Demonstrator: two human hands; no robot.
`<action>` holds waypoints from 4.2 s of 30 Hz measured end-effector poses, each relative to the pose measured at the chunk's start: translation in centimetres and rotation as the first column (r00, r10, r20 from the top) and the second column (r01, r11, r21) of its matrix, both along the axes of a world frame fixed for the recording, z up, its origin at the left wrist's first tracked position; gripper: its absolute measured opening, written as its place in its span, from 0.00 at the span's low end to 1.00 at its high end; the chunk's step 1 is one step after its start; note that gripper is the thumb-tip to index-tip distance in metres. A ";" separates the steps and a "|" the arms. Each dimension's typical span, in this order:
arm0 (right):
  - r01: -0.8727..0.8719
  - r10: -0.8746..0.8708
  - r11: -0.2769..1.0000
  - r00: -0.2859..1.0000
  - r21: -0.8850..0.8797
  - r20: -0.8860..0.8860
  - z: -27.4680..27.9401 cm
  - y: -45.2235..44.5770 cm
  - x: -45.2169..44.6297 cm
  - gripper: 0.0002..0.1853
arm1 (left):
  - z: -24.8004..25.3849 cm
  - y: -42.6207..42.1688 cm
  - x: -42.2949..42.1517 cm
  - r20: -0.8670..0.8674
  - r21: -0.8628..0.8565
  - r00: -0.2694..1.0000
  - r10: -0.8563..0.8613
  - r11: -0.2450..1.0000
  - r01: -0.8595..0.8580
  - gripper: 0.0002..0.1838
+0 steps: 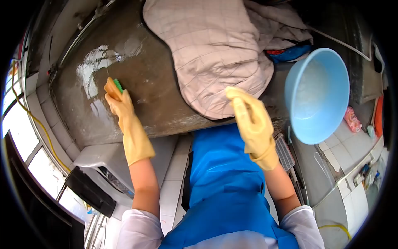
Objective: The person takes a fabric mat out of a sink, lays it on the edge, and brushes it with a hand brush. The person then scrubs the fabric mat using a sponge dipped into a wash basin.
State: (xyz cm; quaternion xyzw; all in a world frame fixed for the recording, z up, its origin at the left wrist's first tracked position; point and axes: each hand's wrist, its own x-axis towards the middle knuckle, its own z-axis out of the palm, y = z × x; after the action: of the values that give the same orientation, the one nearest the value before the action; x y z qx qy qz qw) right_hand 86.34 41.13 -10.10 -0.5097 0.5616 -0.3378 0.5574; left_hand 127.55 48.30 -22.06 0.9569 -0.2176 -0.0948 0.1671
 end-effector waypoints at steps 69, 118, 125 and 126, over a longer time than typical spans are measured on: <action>-0.790 0.422 0.515 0.572 -0.334 -0.703 -6.7 -14.0 12.8 0.24 | -1.4 -9.6 -14.9 0.340 -0.470 0.446 -0.828 0.262 0.843 0.15; -0.822 0.387 0.539 0.433 -0.181 -0.814 -4.4 -17.1 14.0 0.27 | -1.0 -9.7 -14.8 0.320 -0.505 0.433 -0.842 0.235 0.830 0.12; -0.672 0.155 0.690 0.501 -0.270 -0.851 -7.2 -27.5 17.7 0.31 | -0.4 -9.0 -15.2 0.248 -0.518 0.453 -0.857 0.278 0.809 0.14; -0.658 0.142 0.700 0.508 -0.276 -0.850 -6.9 -27.2 16.6 0.31 | -0.4 -9.2 -15.0 0.238 -0.534 0.446 -0.863 0.267 0.802 0.15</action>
State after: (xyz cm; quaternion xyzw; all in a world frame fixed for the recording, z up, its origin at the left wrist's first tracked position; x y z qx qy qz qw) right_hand 102.94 13.92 -17.03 -0.8658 0.4717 -0.0868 0.1427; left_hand 112.51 39.09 -22.43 0.5907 -0.6946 -0.1448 0.3842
